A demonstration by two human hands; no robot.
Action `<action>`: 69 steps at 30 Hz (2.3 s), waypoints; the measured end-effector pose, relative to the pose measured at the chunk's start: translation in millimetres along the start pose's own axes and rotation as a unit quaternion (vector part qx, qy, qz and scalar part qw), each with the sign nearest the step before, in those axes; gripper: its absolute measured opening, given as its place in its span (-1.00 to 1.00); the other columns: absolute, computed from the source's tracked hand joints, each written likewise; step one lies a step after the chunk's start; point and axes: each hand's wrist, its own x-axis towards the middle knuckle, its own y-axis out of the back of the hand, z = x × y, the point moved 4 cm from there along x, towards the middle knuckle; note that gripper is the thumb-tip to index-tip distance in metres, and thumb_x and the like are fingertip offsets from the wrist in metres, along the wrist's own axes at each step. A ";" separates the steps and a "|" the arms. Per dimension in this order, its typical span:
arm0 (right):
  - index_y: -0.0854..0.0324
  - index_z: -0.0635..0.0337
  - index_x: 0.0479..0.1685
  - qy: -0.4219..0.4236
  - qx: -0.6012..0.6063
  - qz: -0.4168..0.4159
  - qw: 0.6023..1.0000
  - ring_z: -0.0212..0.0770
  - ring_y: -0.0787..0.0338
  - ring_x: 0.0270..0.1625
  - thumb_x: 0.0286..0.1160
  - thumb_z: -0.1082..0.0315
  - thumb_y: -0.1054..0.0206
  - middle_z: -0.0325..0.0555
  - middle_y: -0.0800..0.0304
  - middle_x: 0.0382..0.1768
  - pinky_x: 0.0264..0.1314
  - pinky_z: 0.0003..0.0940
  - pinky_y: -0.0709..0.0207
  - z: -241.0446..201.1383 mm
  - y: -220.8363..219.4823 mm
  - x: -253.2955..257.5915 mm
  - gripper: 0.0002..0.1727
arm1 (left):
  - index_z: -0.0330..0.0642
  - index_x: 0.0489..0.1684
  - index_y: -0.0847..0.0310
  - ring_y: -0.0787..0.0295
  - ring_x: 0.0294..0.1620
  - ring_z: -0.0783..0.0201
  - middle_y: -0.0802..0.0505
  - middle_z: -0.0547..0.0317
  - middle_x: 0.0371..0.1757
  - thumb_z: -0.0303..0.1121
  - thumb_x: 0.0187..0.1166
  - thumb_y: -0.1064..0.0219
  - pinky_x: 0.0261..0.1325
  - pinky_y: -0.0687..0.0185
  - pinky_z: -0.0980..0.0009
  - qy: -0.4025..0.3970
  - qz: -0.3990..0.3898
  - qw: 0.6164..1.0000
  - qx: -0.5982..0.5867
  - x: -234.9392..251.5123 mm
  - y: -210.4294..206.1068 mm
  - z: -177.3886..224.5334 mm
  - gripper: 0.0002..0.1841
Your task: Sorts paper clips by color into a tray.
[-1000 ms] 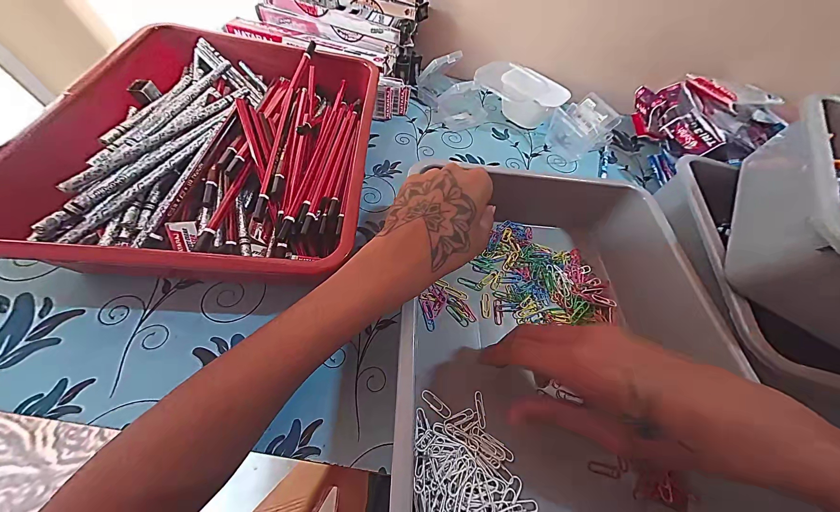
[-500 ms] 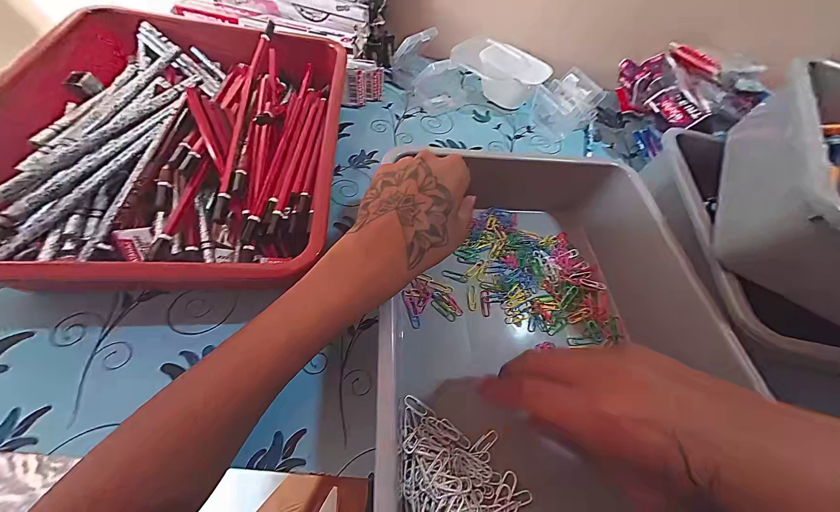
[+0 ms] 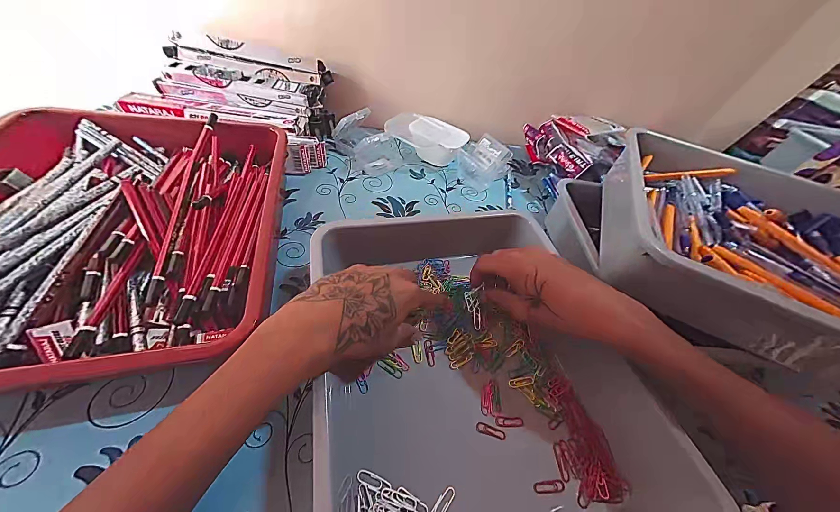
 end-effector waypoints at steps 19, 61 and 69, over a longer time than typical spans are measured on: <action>-0.79 0.17 0.00 -0.027 -0.101 -0.051 0.993 -0.04 -0.78 -0.18 0.54 0.35 -0.44 -0.02 -0.71 -0.20 -0.30 -0.15 -0.59 -8.4 -8.6 -2.4 -0.83 | -0.09 -0.26 -0.79 -0.75 -0.44 0.18 -0.73 0.21 -0.44 -0.24 0.56 -0.33 -0.42 -0.61 0.18 0.043 0.132 0.987 0.074 -5.4 -0.1 -7.8 -0.83; -0.75 0.12 -0.12 0.048 0.263 0.083 0.960 -0.68 -0.76 -0.30 0.53 0.40 -0.38 -0.39 -0.82 -0.33 -0.24 -0.81 -0.63 -18.8 0.1 -7.3 -0.92 | -0.19 -0.14 -0.84 -0.80 -0.25 0.46 -0.88 0.24 -0.28 -0.32 0.60 -0.27 -0.13 -0.65 0.60 -0.128 0.247 0.959 -0.063 -1.6 10.8 21.1 -0.78; -0.73 0.16 -0.16 0.052 0.380 0.068 0.921 -0.57 -0.83 -0.25 0.48 0.48 -0.41 -0.37 -0.85 -0.31 -0.20 -0.71 -0.74 -22.8 1.3 -4.3 -0.93 | -0.19 -0.29 -0.84 -0.71 -0.41 0.65 -0.84 0.33 -0.43 -0.38 0.51 -0.35 -0.32 -0.56 0.75 -0.109 0.261 0.949 -0.137 -2.5 14.9 22.8 -0.86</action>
